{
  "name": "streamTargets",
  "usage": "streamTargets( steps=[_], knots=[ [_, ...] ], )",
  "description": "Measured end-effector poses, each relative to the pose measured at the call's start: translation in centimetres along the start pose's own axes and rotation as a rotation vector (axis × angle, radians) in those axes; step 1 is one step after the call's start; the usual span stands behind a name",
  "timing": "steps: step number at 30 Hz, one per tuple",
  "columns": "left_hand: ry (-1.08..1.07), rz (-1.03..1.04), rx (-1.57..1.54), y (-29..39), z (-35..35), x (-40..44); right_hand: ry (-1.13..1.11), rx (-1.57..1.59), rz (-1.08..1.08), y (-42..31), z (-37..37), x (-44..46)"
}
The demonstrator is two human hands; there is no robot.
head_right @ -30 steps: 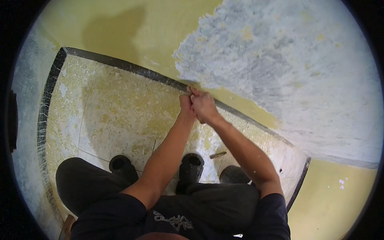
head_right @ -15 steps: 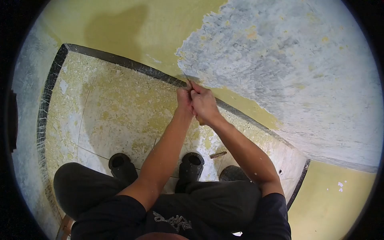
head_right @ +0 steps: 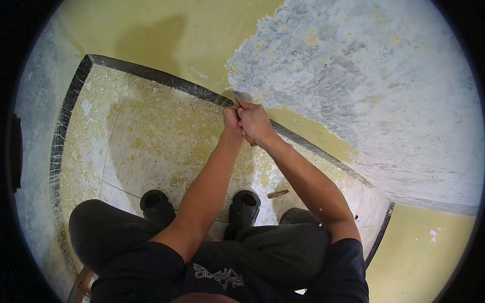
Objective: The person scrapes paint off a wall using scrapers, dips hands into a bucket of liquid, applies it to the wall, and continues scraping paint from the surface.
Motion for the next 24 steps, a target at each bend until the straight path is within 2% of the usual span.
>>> streamTargets(
  steps=[3, 4, 6, 7, 9, 12, 15, 17, 18, 21, 23, 24],
  knots=[
    [0.019, -0.028, 0.026, -2.1, 1.8, -1.2, 0.118, -0.039, -0.043, 1.5, -1.7, -1.6],
    [0.018, -0.025, 0.017, -2.0, 1.9, -1.0, 0.113, -0.047, -0.043, 1.0, -1.8, -1.4],
    [0.074, 0.048, 0.12, -1.7, 1.7, -0.8, 0.014, 0.16, 0.1, 0.1, -1.7, -1.3],
    [-0.011, 0.083, 0.144, -1.2, 0.4, -0.2, 0.015, 0.168, 0.102, -0.1, -1.0, -0.9],
    [0.013, 0.094, 0.101, -0.7, -1.2, 1.7, 0.008, -0.001, 0.072, -0.5, 0.4, -0.1],
    [-0.037, 0.04, 0.003, -0.3, -1.5, 1.5, 0.028, 0.005, 0.06, 0.5, -0.1, 0.0],
    [0.091, -0.039, 0.044, -0.6, 1.3, -0.5, 0.041, 0.035, 0.108, 0.3, -0.9, -0.6],
    [0.145, 0.085, 0.074, -0.7, 0.6, 0.6, 0.067, -0.002, 0.104, 0.4, 0.1, -0.4],
    [0.154, 0.079, 0.075, -0.6, -0.3, 0.7, 0.102, -0.026, 0.105, 0.7, 0.6, -0.6],
    [0.012, 0.087, 0.155, -0.5, -1.0, 0.8, 0.023, 0.018, 0.103, 0.2, 0.2, -0.4],
    [-0.045, -0.043, 0.009, -1.0, -0.2, 0.3, 0.039, 0.033, 0.074, 1.3, -0.8, -0.7],
    [-0.047, -0.035, 0.01, -1.3, 0.3, 0.1, 0.05, 0.048, 0.036, 1.4, -1.2, -0.6]
  ],
)
Point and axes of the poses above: each hand's wrist, its own x-axis towards the middle knuckle, its own z-axis out of the palm, y = z × x, the point moved 1 cm from there along x, towards the middle knuckle, and after that the axes turned 1 degree about -x, right-handed, at the moved point
